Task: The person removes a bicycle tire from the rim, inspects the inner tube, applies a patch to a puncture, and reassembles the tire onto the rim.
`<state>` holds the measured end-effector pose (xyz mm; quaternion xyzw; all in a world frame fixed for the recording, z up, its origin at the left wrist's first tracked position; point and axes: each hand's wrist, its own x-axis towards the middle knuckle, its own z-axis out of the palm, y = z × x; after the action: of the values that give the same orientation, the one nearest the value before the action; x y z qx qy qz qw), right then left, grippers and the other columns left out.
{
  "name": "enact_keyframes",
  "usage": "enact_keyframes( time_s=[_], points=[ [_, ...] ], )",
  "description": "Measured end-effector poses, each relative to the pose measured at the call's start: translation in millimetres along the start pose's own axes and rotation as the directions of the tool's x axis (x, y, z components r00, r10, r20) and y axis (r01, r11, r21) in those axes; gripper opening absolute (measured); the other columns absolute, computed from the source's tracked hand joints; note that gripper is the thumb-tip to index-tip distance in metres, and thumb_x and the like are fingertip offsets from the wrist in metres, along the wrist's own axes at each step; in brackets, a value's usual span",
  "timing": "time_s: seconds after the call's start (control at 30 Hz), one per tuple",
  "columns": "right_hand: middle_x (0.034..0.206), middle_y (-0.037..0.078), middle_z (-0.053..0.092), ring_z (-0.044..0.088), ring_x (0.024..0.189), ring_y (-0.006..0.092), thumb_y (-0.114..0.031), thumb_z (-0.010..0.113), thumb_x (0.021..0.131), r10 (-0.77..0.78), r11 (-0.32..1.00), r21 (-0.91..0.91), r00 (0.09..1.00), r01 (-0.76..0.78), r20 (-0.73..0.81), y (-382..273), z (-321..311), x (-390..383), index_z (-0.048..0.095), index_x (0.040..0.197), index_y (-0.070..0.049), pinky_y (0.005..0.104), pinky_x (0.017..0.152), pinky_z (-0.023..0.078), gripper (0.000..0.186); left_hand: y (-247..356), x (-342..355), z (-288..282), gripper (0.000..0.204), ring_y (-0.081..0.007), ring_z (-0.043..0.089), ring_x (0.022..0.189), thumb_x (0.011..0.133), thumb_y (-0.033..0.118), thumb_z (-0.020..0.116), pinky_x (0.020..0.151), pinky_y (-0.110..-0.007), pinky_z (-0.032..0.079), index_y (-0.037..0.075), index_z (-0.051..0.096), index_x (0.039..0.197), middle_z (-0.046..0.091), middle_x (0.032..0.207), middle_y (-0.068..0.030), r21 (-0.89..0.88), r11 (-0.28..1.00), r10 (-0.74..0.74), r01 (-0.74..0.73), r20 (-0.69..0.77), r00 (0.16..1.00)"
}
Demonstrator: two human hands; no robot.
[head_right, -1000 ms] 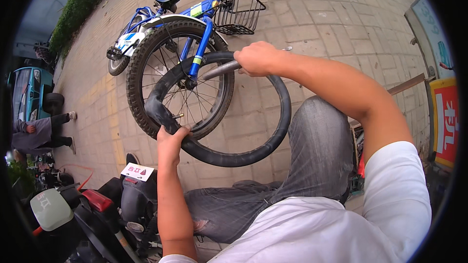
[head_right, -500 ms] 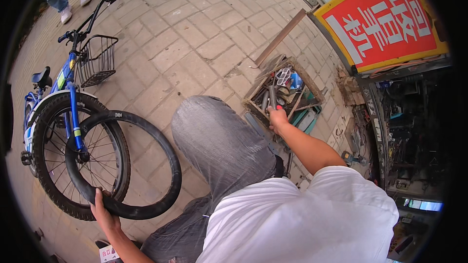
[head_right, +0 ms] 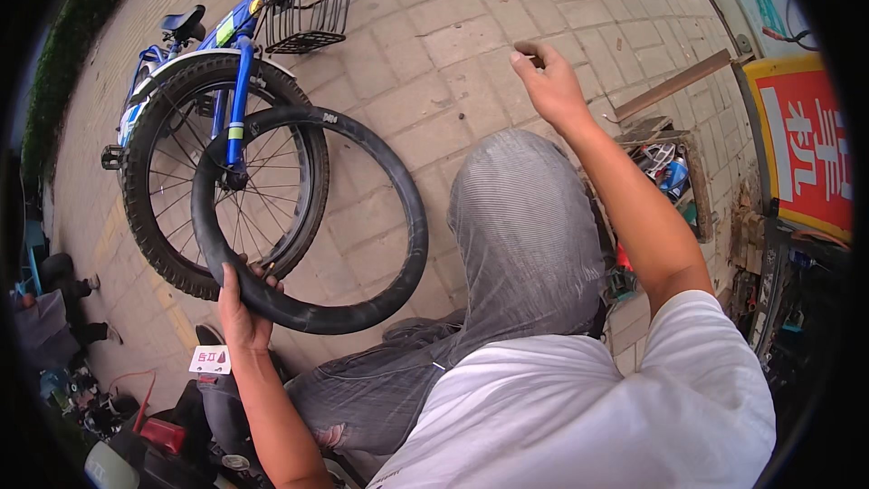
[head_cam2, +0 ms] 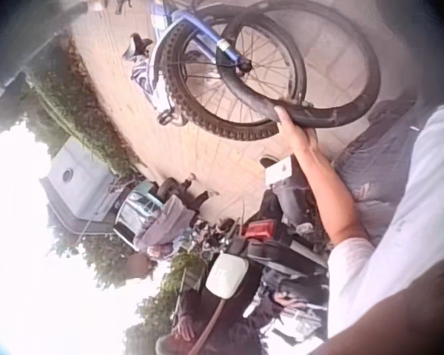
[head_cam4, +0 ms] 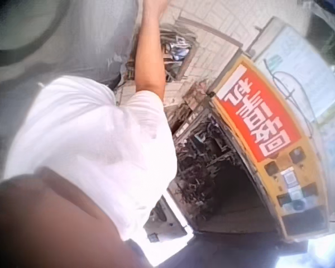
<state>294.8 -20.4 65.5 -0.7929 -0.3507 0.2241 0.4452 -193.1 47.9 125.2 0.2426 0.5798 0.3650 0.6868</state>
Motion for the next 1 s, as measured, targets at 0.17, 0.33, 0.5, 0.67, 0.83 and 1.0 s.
enact_keyframes(
  time_s=[0.17,0.33,0.5,0.67,0.83,1.0],
  points=[
    [0.104,0.017,0.068,0.065,0.093,0.0273,-0.037,0.060,0.094,-0.390,0.786,0.054,0.426,0.616,0.817,-197,103,8,0.061,0.116,0.002,0.0376,0.082,0.050,0.044,17,-3,-8,0.049,-0.0151,0.051,0.055,0.095,0.057,0.052,0.050,-0.028,0.042,0.009,0.056,0.103,0.053,0.072,-0.0027,-0.062,0.989,0.121,-0.134,-0.177,0.977],
    [0.094,0.020,0.068,0.065,0.090,0.0325,-0.038,0.058,0.094,-0.277,0.818,0.240,-0.008,0.523,0.961,-197,222,-76,0.064,0.108,0.005,0.0416,0.082,0.050,0.046,30,2,-5,0.046,-0.0135,0.044,0.045,0.095,0.055,0.053,0.043,-0.028,0.037,0.010,0.056,0.090,0.048,0.062,-0.0019,-0.087,0.966,0.214,-0.243,-0.260,0.942],
    [0.095,0.011,0.067,0.065,0.086,0.0152,-0.020,0.063,0.094,-0.199,0.828,0.359,0.373,-0.431,0.906,-183,240,-152,0.060,0.110,0.005,0.0296,0.079,0.054,0.030,21,8,-4,0.045,-0.0139,0.041,0.045,0.096,0.053,0.053,0.041,-0.028,0.034,0.008,0.050,0.093,0.041,0.061,-0.0018,-0.179,0.933,0.273,-0.311,-0.208,0.939],
    [0.093,0.009,0.067,0.066,0.087,0.0132,-0.008,0.067,0.090,-0.244,0.668,0.591,0.616,-0.453,0.749,-184,241,-188,0.058,0.103,0.003,0.0276,0.080,0.055,0.019,10,17,-1,0.043,-0.0109,0.038,0.045,0.096,0.051,0.054,0.040,-0.026,0.031,0.010,0.047,0.087,0.037,0.061,0.0010,-0.358,0.884,0.276,-0.301,-0.120,0.954],
    [0.081,0.008,0.070,0.069,0.078,0.0119,-0.007,0.065,0.089,-0.312,0.602,0.707,0.706,-0.371,0.636,-183,241,-194,0.061,0.094,0.003,0.0259,0.071,0.055,0.012,5,19,11,0.045,-0.0110,0.039,0.045,0.097,0.051,0.053,0.038,-0.025,0.031,0.009,0.046,0.084,0.038,0.061,-0.0001,-0.368,0.871,0.279,-0.327,-0.178,0.944],
    [0.081,0.008,0.071,0.068,0.076,0.0109,-0.006,0.066,0.089,-0.284,0.661,0.697,0.767,-0.277,0.575,-184,236,-199,0.062,0.093,0.003,0.0252,0.069,0.054,0.011,1,17,16,0.048,-0.0107,0.041,0.046,0.096,0.054,0.054,0.037,-0.023,0.032,0.007,0.048,0.087,0.041,0.063,-0.0008,-0.311,0.876,0.309,-0.369,-0.226,0.924]
  ],
)
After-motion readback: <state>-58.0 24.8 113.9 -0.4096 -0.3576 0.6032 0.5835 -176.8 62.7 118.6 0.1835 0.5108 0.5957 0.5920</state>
